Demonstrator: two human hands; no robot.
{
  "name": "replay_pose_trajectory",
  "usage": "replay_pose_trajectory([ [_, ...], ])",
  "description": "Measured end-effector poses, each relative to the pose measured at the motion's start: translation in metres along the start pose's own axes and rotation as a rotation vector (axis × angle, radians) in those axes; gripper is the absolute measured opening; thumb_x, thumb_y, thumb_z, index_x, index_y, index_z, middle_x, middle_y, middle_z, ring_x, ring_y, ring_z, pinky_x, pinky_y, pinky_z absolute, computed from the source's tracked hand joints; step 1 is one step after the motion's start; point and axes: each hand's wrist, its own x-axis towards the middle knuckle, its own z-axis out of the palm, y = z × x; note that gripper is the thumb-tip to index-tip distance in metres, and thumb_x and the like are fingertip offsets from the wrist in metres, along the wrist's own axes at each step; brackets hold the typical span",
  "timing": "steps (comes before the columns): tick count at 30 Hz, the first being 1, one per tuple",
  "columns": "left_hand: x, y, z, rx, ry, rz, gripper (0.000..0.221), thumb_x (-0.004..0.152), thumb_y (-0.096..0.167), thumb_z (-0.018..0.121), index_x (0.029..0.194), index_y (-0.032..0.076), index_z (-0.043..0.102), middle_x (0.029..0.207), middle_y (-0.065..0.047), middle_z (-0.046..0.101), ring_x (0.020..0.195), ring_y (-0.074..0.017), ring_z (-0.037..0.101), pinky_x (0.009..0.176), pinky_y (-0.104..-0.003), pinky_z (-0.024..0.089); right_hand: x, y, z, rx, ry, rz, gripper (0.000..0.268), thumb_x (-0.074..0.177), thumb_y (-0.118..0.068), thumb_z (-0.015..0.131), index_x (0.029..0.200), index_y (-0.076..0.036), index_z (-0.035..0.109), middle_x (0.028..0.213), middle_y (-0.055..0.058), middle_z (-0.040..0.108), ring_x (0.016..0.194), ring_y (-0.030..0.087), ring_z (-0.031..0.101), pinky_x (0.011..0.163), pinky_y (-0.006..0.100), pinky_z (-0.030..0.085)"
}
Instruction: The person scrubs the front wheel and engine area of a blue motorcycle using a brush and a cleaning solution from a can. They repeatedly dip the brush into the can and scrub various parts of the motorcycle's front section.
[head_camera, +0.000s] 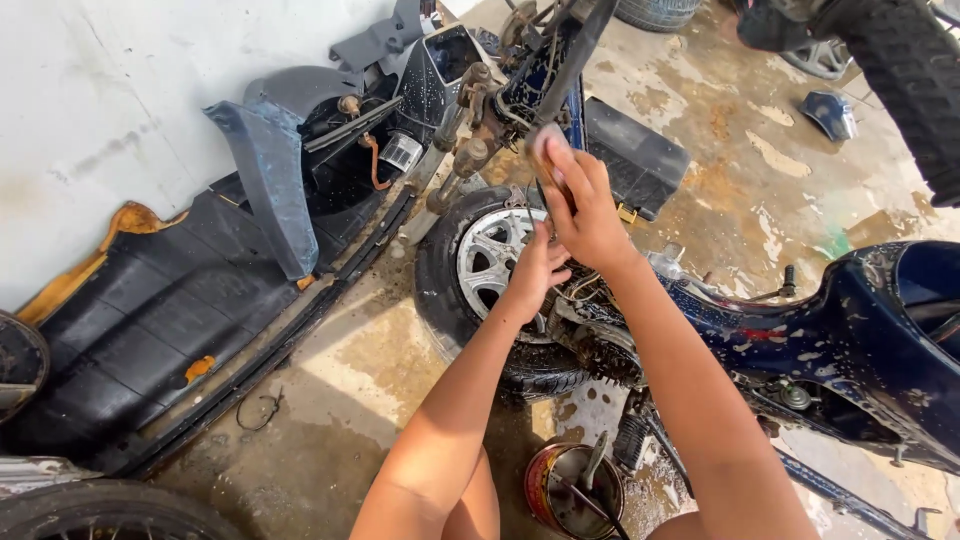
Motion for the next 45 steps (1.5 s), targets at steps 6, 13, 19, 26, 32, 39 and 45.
replay_pose_trajectory([
  [6, -0.019, 0.018, 0.004, -0.057, -0.056, 0.015, 0.098, 0.099, 0.078, 0.016, 0.166, 0.008, 0.001, 0.162, -0.033, 0.026, 0.150, -0.0511, 0.021, 0.117, -0.070, 0.020, -0.078, -0.021, -0.032, 0.060, -0.127, 0.152, 0.061, 0.102, 0.000, 0.057, 0.161, -0.005, 0.040, 0.128, 0.019, 0.054, 0.104, 0.035, 0.059, 0.089, 0.047, 0.048],
  [13, -0.017, 0.023, 0.013, -0.025, 0.007, -0.013, 0.089, 0.105, 0.069, 0.015, 0.165, 0.004, 0.005, 0.161, -0.037, 0.023, 0.150, -0.0449, 0.026, 0.116, -0.064, 0.030, -0.019, -0.005, -0.005, 0.241, -0.049, 0.279, 0.056, 0.106, 0.000, 0.054, 0.160, -0.002, 0.037, 0.148, 0.029, 0.048, 0.137, 0.050, 0.047, 0.113, 0.059, 0.037],
  [19, -0.014, 0.014, 0.005, -0.060, -0.036, -0.003, 0.096, 0.104, 0.071, 0.018, 0.164, -0.001, -0.001, 0.160, -0.044, 0.013, 0.150, -0.0521, 0.019, 0.117, -0.067, 0.023, -0.075, -0.011, -0.039, 0.219, -0.218, 0.440, 0.054, 0.106, -0.012, 0.051, 0.159, -0.004, 0.042, 0.145, 0.031, 0.052, 0.135, 0.049, 0.049, 0.110, 0.065, 0.036],
  [26, -0.028, 0.023, 0.011, 0.012, -0.090, 0.082, 0.098, 0.105, 0.066, 0.031, 0.162, -0.003, -0.008, 0.160, -0.044, 0.009, 0.151, -0.0509, 0.015, 0.117, -0.067, 0.017, -0.019, 0.020, -0.008, 0.447, -0.061, 0.402, 0.044, 0.113, -0.008, 0.044, 0.156, 0.001, 0.044, 0.151, 0.026, 0.051, 0.140, 0.041, 0.048, 0.116, 0.056, 0.038],
  [32, -0.027, 0.012, 0.012, 0.024, -0.079, 0.060, 0.096, 0.106, 0.059, 0.036, 0.161, 0.000, -0.015, 0.162, -0.042, -0.008, 0.151, -0.0522, 0.011, 0.116, -0.069, 0.015, -0.052, 0.024, -0.015, 0.391, -0.177, 0.526, 0.038, 0.109, -0.013, 0.051, 0.144, -0.001, 0.061, 0.138, 0.022, 0.064, 0.132, 0.034, 0.057, 0.110, 0.050, 0.045],
  [39, -0.020, -0.002, 0.006, -0.014, -0.099, 0.092, 0.095, 0.107, 0.058, 0.041, 0.163, 0.001, -0.011, 0.166, -0.035, -0.010, 0.152, -0.0503, 0.011, 0.120, -0.064, 0.017, -0.027, -0.007, -0.026, 0.328, -0.173, 0.550, 0.036, 0.108, -0.012, 0.055, 0.141, 0.001, 0.063, 0.130, 0.025, 0.067, 0.125, 0.039, 0.060, 0.103, 0.053, 0.048],
  [45, -0.006, -0.008, 0.007, -0.180, -0.074, 0.075, 0.111, 0.098, 0.080, 0.028, 0.162, -0.003, -0.009, 0.163, -0.038, -0.006, 0.153, -0.0536, 0.002, 0.124, -0.062, 0.010, -0.079, -0.016, -0.063, -0.048, -0.287, 0.388, 0.052, 0.098, -0.016, 0.070, 0.149, -0.009, 0.061, 0.123, 0.020, 0.066, 0.103, 0.043, 0.066, 0.072, 0.048, 0.054],
])
